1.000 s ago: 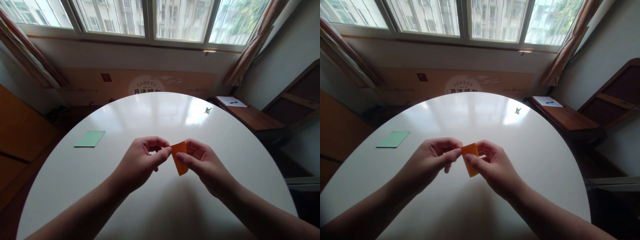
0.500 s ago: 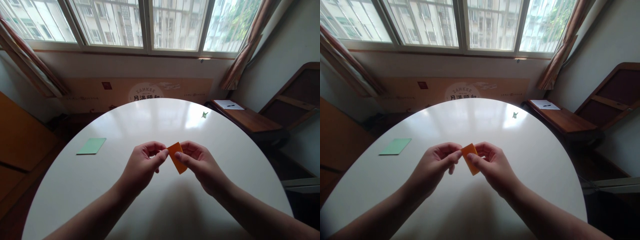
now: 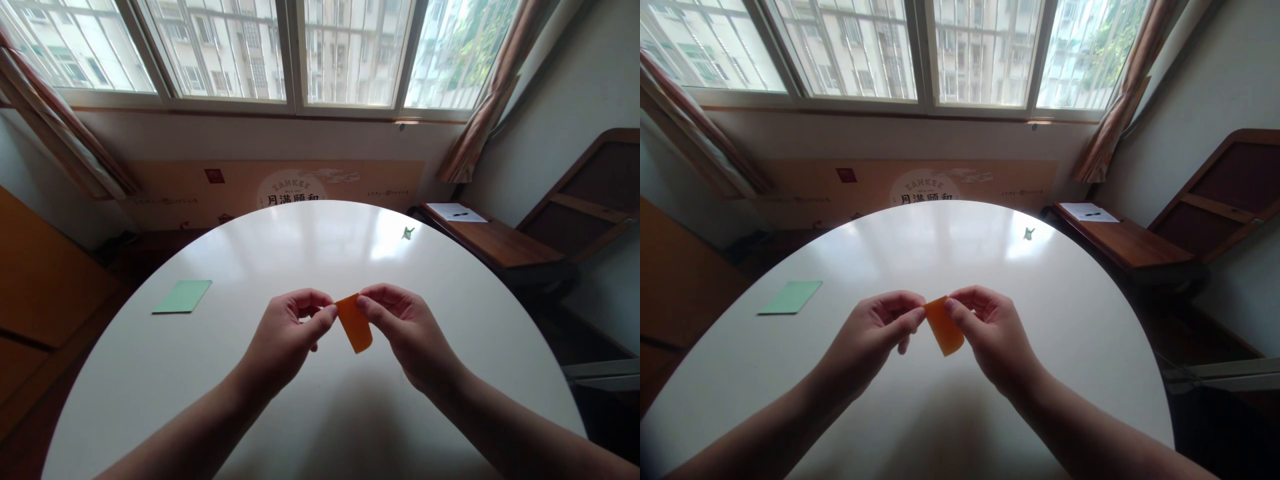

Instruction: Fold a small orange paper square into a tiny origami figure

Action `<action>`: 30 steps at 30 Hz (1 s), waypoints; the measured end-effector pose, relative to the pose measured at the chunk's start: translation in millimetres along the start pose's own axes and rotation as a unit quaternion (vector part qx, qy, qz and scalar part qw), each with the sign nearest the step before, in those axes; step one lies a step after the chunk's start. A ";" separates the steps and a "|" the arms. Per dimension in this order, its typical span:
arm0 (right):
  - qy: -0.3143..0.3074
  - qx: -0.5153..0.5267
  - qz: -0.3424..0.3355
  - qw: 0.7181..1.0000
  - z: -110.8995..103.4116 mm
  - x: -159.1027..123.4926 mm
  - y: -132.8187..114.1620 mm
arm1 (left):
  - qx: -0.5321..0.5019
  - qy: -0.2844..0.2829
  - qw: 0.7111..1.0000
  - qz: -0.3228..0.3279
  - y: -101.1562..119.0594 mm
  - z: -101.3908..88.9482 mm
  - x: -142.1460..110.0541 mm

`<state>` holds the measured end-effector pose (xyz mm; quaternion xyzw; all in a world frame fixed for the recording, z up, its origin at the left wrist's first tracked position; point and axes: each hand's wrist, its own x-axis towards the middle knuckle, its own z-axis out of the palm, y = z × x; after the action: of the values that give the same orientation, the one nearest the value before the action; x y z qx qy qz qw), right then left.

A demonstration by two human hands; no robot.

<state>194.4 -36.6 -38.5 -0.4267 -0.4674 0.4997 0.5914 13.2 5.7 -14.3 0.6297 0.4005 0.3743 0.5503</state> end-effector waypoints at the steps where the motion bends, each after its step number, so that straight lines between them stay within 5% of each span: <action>1: 0.004 -0.003 0.003 1.000 0.0 0.4 0.9 | 0.000 0.003 1.000 0.004 -0.9 -0.2 0.3; 30: -0.103 -0.059 0.065 0.991 -8.7 7.9 -1.1 | 0.032 0.026 0.999 0.034 3.8 -12.7 0.9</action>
<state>203.7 -29.2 -38.2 -0.4367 -0.5253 0.5503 0.4802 2.3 11.2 -9.1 0.6503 0.4049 0.3957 0.5065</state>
